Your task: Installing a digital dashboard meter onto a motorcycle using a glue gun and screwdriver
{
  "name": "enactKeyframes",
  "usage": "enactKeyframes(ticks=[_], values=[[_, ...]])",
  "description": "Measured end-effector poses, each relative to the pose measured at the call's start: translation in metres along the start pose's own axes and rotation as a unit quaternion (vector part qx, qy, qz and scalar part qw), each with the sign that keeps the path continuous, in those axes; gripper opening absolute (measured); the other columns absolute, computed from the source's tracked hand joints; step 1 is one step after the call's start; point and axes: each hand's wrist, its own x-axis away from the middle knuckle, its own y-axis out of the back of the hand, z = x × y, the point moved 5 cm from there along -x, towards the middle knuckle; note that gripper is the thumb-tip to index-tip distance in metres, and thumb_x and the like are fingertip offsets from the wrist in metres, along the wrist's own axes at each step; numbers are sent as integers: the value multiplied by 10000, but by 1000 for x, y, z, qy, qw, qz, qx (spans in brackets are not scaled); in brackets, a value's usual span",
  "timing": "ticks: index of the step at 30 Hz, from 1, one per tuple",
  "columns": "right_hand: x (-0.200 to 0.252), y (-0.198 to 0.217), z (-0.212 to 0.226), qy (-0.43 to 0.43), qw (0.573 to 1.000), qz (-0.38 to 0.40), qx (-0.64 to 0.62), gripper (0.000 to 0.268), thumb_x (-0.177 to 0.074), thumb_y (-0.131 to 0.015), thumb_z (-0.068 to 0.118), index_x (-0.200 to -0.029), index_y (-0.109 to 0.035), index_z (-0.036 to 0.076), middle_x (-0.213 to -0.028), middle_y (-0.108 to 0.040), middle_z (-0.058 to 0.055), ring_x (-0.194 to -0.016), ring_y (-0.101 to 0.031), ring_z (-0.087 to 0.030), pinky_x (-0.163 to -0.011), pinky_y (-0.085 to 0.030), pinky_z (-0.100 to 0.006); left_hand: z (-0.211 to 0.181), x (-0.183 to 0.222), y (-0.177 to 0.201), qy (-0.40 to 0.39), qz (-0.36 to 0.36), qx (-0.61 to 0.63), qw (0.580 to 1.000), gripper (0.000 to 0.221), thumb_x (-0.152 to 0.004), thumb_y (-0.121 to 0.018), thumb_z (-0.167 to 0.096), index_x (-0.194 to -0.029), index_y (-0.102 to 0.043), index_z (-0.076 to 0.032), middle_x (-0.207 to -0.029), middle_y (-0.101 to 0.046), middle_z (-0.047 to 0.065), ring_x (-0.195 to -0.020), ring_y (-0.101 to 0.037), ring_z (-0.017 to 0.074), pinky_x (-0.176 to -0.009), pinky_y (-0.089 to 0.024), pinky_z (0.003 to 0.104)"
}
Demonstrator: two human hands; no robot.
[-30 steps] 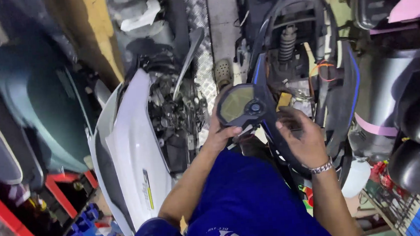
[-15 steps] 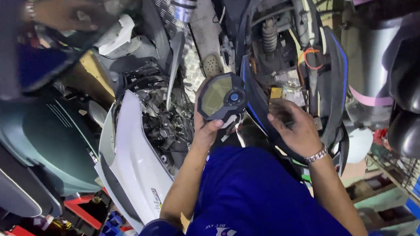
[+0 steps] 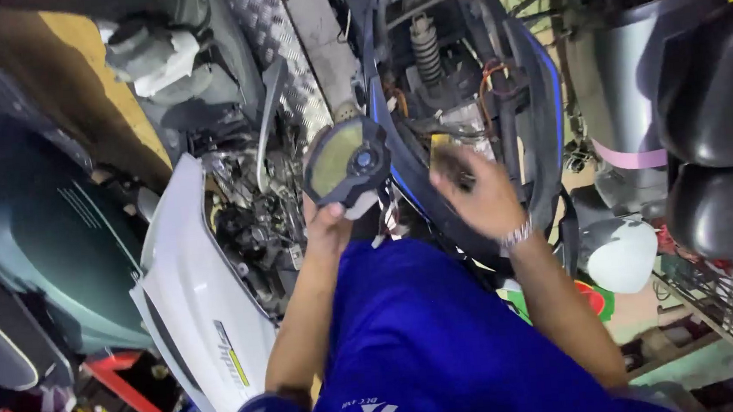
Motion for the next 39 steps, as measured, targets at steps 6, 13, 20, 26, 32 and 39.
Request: enactKeyframes(ticks=[6,13,20,26,32,39], values=[[-154,-28,-63,60,992,-57,90,454,-995,-721,292,-1247,-645,-78,-1105,-699,-298,-1081,-663,-470,-973,-504,-549,35,-34,88,68,-66,36,995,758,-788,-753,-234,-1488,-489,-114,-1261,-696,167,-1139,-699,314,-971,-588,536],[-495,-155,-172,109,981,-48,150,399,-931,-659,151,-1305,-571,41,-1144,-630,-241,-1062,-578,-445,-964,-450,-513,39,-147,184,119,-28,17,992,782,-820,-854,-207,-1454,-468,39,-1358,-631,168,-1261,-609,325,-1015,-566,516],[-641,-221,-224,-166,976,21,136,569,-891,-570,230,-1452,-477,219,-1239,-665,-175,-1115,-641,-408,-874,-547,-513,7,-209,188,107,-20,2,994,804,-846,-845,-165,-1512,-419,-21,-1439,-533,227,-1307,-530,398,-1086,-458,593],[-663,-226,-248,-264,960,-91,-15,138,-886,-636,180,-1014,-686,189,-1049,-750,-38,-1019,-708,-283,-803,-581,-429,-16,-227,174,88,-33,-38,995,840,-849,-860,-258,-1506,-393,-22,-1419,-498,269,-1295,-494,425,-1096,-446,529],[-619,-196,-217,-233,964,-127,21,159,-862,-644,132,-996,-728,149,-1017,-758,-100,-986,-722,-345,-783,-599,-475,-21,-232,171,139,-21,-40,989,788,-847,-849,-287,-1455,-436,-3,-1360,-548,227,-1245,-529,391,-1030,-489,479],[-615,-187,-256,-213,951,-40,219,256,-838,-742,425,-1000,-760,228,-1022,-759,-84,-992,-699,-321,-815,-509,-485,-24,-245,150,184,2,-23,983,831,-833,-853,-302,-1449,-401,25,-1326,-551,232,-1206,-556,391,-961,-543,448]])
